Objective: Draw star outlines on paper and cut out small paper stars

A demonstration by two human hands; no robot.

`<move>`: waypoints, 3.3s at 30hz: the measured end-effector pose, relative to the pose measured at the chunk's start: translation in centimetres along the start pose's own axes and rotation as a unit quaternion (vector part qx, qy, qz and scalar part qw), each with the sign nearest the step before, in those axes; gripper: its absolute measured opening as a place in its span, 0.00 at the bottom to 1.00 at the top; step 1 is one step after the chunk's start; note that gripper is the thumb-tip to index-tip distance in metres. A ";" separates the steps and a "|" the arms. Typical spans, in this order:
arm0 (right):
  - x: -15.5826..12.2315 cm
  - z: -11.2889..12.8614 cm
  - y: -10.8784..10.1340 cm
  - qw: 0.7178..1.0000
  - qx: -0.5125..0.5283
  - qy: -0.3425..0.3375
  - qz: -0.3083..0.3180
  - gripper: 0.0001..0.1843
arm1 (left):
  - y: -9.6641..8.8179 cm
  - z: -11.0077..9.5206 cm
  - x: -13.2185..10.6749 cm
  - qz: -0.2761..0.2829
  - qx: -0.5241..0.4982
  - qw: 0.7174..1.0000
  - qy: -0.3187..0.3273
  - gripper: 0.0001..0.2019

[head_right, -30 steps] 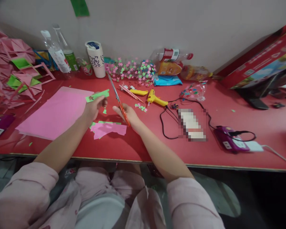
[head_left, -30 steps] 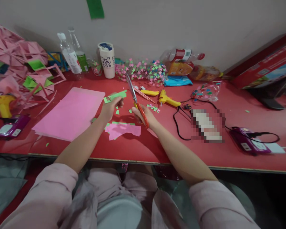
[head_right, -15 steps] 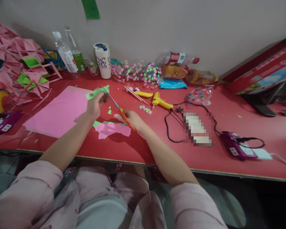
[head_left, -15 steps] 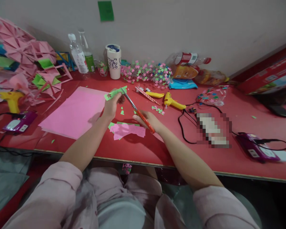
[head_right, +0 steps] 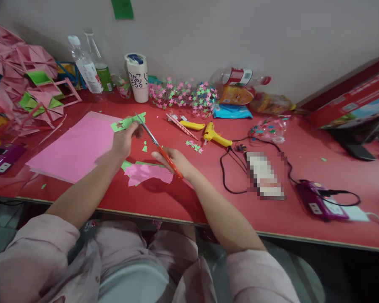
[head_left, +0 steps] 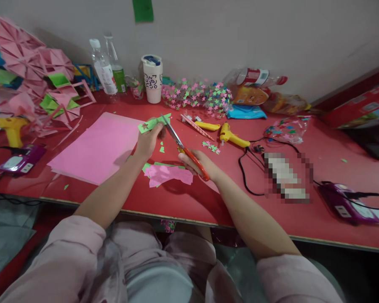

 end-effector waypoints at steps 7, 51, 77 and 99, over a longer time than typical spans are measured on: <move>0.0 -0.7 0.3 0.999 0.045 0.024 -0.008 0.25 | -0.3 0.4 0.2 -0.005 -0.009 1.000 -0.011 0.14; 0.2 -1.2 0.0 0.997 0.056 0.040 -0.018 0.28 | -1.7 0.1 0.7 -0.049 -0.074 0.996 -0.021 0.07; 0.2 -0.6 -0.4 0.998 0.054 0.033 0.005 0.27 | -1.8 0.0 1.3 -0.011 -0.028 0.999 -0.027 0.05; 0.0 -0.3 0.0 0.997 0.059 0.055 0.001 0.26 | -2.2 -0.6 1.4 -0.027 -0.009 0.999 -0.016 0.03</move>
Point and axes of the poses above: each hand's wrist, its own x-axis towards the middle knuckle, its own y-axis out of the palm, z = x × y, the point moved 7 cm from there along x, towards the middle knuckle, and after that the axes turned 15 degrees about -y, right-handed, at the moved point
